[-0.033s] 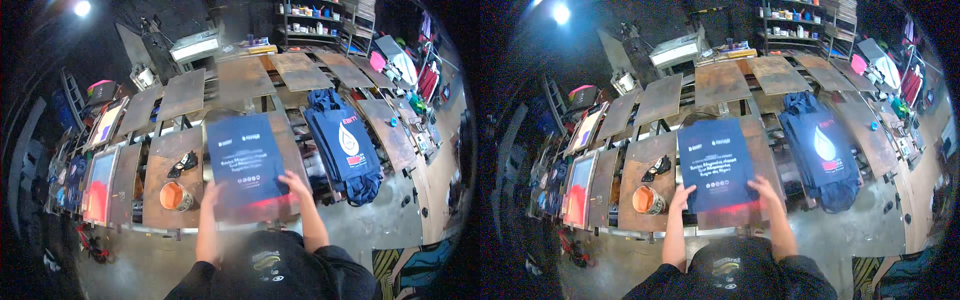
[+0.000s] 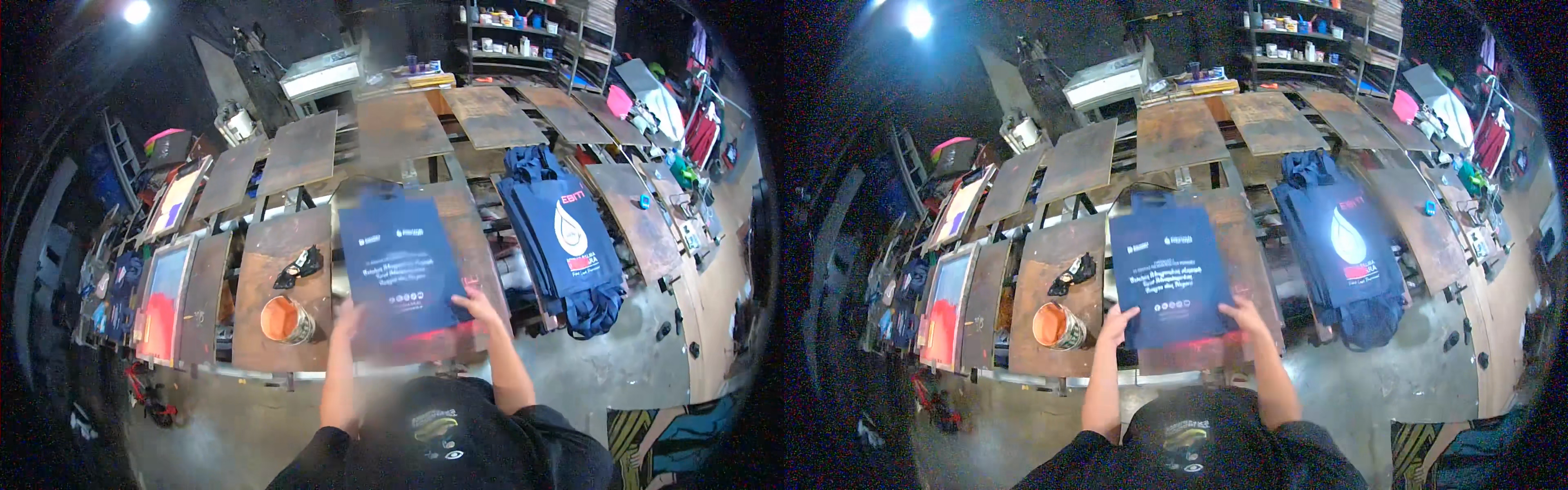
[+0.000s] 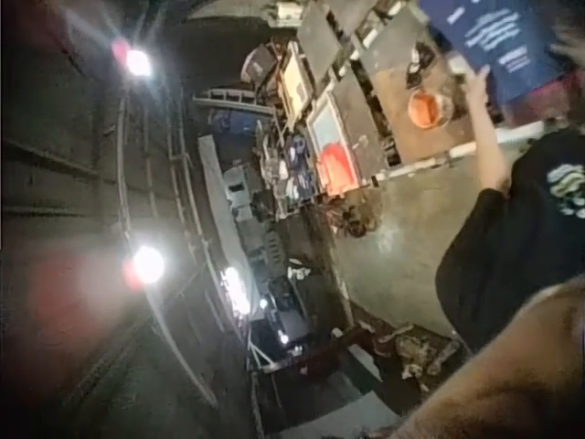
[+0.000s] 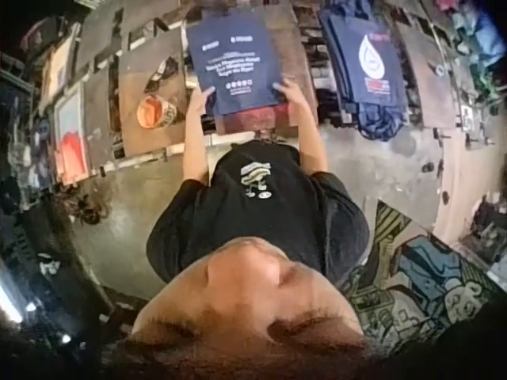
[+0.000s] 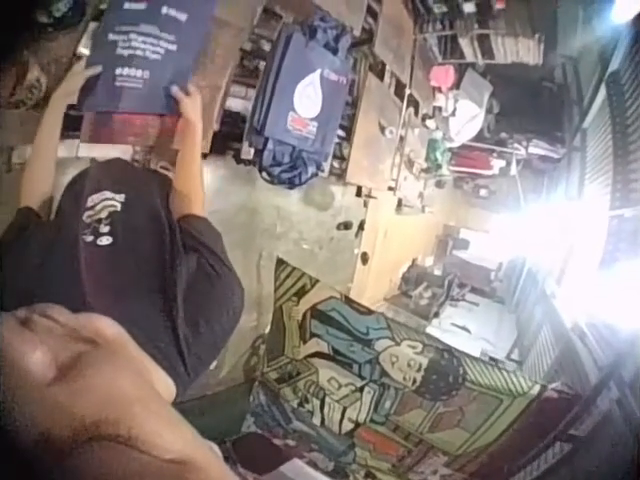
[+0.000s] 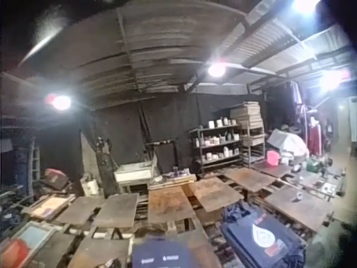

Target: Organizing apparel and applying ink to a screen at a printing station.

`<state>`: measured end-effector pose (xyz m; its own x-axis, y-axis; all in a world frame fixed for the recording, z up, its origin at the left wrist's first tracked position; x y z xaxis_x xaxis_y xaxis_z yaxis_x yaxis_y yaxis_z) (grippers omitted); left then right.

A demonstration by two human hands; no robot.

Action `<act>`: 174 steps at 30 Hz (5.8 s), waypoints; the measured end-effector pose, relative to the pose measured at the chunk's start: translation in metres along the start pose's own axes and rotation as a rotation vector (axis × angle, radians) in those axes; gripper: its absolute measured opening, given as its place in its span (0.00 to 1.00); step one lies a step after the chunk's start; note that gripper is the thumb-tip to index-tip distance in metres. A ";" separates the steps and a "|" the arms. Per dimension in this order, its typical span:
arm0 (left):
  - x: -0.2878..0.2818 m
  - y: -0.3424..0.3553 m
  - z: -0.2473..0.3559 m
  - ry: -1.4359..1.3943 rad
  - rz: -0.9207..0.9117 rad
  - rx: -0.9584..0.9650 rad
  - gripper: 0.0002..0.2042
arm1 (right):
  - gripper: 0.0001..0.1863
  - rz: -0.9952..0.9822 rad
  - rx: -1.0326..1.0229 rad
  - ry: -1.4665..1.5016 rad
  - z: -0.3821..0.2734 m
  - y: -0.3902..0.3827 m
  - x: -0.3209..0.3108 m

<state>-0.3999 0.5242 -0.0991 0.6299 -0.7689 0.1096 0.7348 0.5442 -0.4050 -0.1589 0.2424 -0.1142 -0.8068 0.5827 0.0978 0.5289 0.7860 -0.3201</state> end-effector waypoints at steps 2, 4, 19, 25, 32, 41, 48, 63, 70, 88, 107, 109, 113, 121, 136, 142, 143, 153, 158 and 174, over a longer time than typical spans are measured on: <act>0.001 -0.004 -0.033 0.190 0.052 0.081 0.18 | 0.17 -0.008 -0.021 0.181 0.033 -0.007 0.006; 0.006 -0.003 -0.043 0.323 0.135 0.081 0.19 | 0.17 0.153 -0.069 -0.231 0.039 -0.002 0.007; 0.026 -0.064 -0.065 0.691 0.451 0.334 0.28 | 0.12 0.261 0.085 -0.638 0.049 -0.043 -0.012; 0.009 -0.073 -0.109 0.537 0.419 0.329 0.22 | 0.17 0.347 0.136 -0.689 0.049 -0.068 -0.002; -0.002 -0.095 -0.127 0.275 0.338 0.181 0.17 | 0.16 0.408 0.145 -0.871 0.039 -0.101 0.017; -0.025 -0.095 -0.169 0.196 0.215 0.131 0.16 | 0.15 0.587 0.157 -0.947 0.049 -0.127 0.039; -0.038 -0.083 -0.160 0.312 0.092 0.063 0.16 | 0.15 0.710 0.149 -0.925 0.049 -0.134 0.063; -0.048 -0.064 -0.182 0.729 0.169 0.324 0.13 | 0.12 0.998 -0.070 -0.863 0.063 -0.129 0.083; -0.046 -0.065 -0.184 0.609 0.150 0.196 0.15 | 0.11 1.014 -0.090 -0.876 0.075 -0.121 0.080; -0.037 -0.089 -0.187 0.415 0.292 0.165 0.10 | 0.12 0.715 -0.031 -0.823 0.054 -0.121 0.061; 0.107 -0.086 -0.064 1.234 0.463 0.462 0.32 | 0.38 0.153 -0.431 -1.168 -0.001 -0.053 0.067; 0.121 -0.070 -0.070 1.316 0.457 0.288 0.35 | 0.41 0.074 -0.451 -1.272 0.008 -0.046 0.078; 0.126 -0.062 -0.077 1.359 0.476 0.107 0.38 | 0.41 -0.056 -0.302 -1.393 0.026 -0.039 0.074; 0.126 -0.065 -0.077 1.344 0.534 0.175 0.39 | 0.42 -0.105 -0.155 -1.527 0.016 -0.034 0.092; 0.124 -0.064 -0.074 1.328 0.592 0.164 0.39 | 0.37 -0.348 -0.508 -1.545 0.001 0.119 0.141; 0.125 -0.067 -0.057 1.266 0.581 0.136 0.39 | 0.39 -0.166 -0.439 -1.534 -0.028 0.189 0.139; 0.125 -0.067 -0.057 1.276 0.583 0.139 0.40 | 0.39 -0.134 -0.378 -1.566 -0.028 0.192 0.144; 0.121 -0.063 -0.065 1.253 0.445 -0.016 0.43 | 0.39 -0.536 -0.779 -1.578 -0.011 0.163 0.174; 0.119 -0.065 -0.063 1.238 0.438 0.003 0.42 | 0.44 -0.406 -0.655 -1.584 -0.022 0.214 0.182; 0.125 -0.068 -0.055 1.256 0.559 0.160 0.38 | 0.41 -0.283 -0.659 -1.544 -0.024 0.204 0.096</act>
<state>-0.3846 0.3723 -0.1080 0.2636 -0.1755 -0.9485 0.5368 0.8437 -0.0069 -0.1217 0.4637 -0.1476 -0.1642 0.0045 -0.9864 0.0252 0.9997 0.0004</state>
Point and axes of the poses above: each hand's wrist, its own y-axis towards the middle knuckle, its own x-axis out of the palm, z = x × y, the point moved 2 cm from there along y, towards the middle knuckle, and after that the axes turned 8 degrees about -z, right-handed, at the moved point
